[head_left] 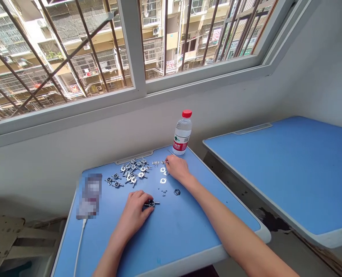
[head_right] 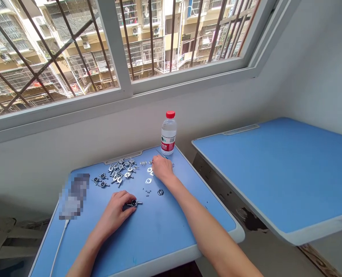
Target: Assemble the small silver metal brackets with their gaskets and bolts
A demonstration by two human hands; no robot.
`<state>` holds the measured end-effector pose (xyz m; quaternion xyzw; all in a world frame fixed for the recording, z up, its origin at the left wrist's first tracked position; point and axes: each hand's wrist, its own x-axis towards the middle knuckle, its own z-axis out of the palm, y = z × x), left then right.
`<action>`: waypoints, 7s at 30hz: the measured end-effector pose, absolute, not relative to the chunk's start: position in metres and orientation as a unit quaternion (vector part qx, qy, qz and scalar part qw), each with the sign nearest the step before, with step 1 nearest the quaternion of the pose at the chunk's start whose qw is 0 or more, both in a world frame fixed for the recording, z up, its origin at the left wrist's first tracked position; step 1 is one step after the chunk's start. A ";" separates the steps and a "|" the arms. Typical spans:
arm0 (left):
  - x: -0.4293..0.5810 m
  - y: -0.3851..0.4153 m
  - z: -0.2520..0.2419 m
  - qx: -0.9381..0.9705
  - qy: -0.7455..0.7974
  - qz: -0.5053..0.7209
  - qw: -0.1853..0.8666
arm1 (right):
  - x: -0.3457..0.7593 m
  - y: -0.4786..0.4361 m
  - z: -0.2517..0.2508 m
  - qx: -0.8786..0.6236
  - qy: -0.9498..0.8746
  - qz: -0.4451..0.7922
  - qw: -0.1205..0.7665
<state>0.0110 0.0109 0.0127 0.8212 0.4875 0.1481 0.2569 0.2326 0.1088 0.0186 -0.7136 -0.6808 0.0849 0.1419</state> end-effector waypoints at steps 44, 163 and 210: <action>0.007 0.013 0.012 0.808 0.502 0.164 0.263 | 0.240 0.058 0.053 -0.655 -0.729 0.185 0.069; 0.001 0.014 0.013 0.882 0.435 0.109 0.143 | 0.208 0.048 0.035 -0.379 -0.857 0.342 0.069; 0.012 0.011 0.018 0.839 0.458 0.173 0.237 | 0.231 0.053 0.049 -0.540 -0.794 0.271 0.069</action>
